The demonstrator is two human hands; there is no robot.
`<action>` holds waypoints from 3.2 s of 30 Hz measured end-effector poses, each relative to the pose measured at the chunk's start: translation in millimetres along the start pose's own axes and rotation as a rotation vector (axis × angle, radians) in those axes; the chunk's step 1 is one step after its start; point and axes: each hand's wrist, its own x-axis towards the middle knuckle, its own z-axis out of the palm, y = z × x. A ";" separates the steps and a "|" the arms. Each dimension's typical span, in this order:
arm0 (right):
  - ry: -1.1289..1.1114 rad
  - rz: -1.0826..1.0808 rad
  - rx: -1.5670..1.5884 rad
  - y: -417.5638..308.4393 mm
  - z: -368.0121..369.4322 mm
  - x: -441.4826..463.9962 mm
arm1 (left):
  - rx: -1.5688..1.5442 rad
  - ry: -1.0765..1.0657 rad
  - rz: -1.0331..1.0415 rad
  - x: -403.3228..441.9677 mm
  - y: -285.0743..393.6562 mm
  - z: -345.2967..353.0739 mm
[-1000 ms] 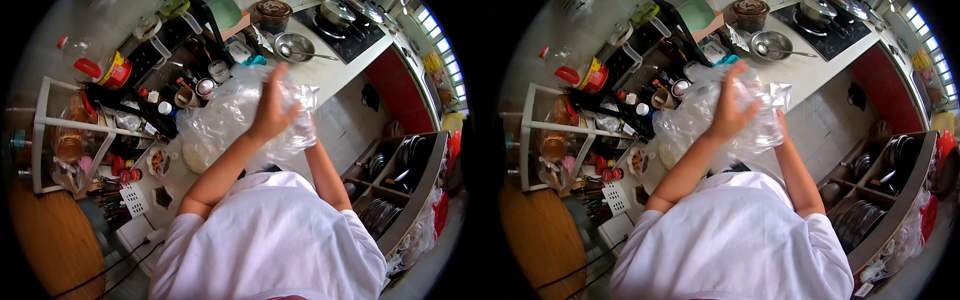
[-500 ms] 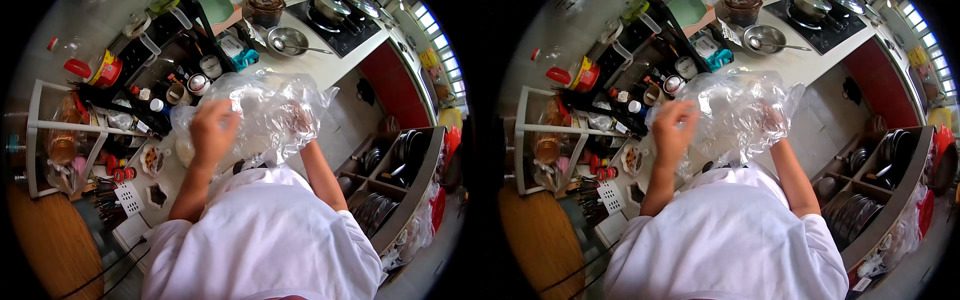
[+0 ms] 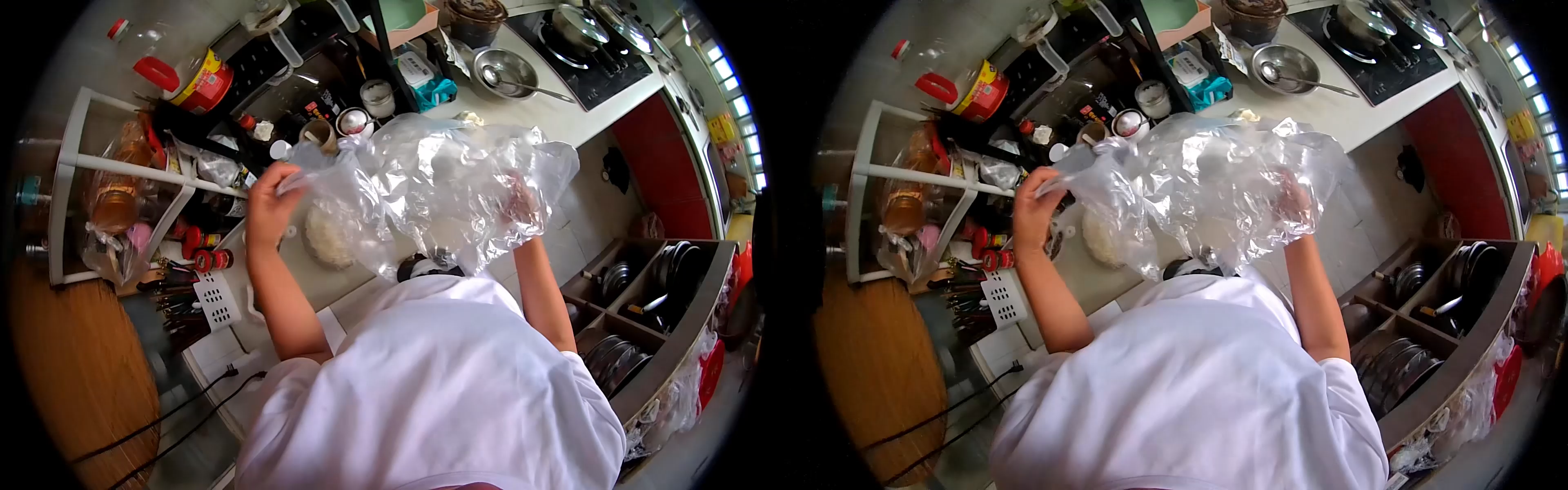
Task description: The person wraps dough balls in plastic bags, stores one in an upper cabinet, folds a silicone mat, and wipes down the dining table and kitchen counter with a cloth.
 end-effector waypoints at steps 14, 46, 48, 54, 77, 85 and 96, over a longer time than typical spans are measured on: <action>-0.057 -0.024 0.051 -4.0 23.4 -6.3 | -0.057 -0.018 0.629 8.5 54.5 29.9; -0.167 -0.033 0.170 2.9 57.9 -27.2 | 0.870 -0.510 0.168 -16.7 -18.4 232.4; -0.097 -0.046 0.165 4.2 61.5 -26.4 | 0.674 -0.327 0.316 -7.0 -50.6 233.8; 0.093 -0.015 0.319 -8.3 71.5 -28.4 | 0.600 -0.229 -0.049 24.6 -56.9 199.6; 0.098 -0.014 0.130 -4.2 62.6 -37.3 | 0.242 -0.306 0.066 4.2 -32.6 204.0; 0.075 0.066 0.312 20.6 39.3 -34.3 | 0.677 -0.246 0.417 -16.5 -18.6 253.1; 0.500 -0.026 -0.055 -18.1 8.9 -55.2 | 0.379 0.109 0.277 45.7 -3.2 162.1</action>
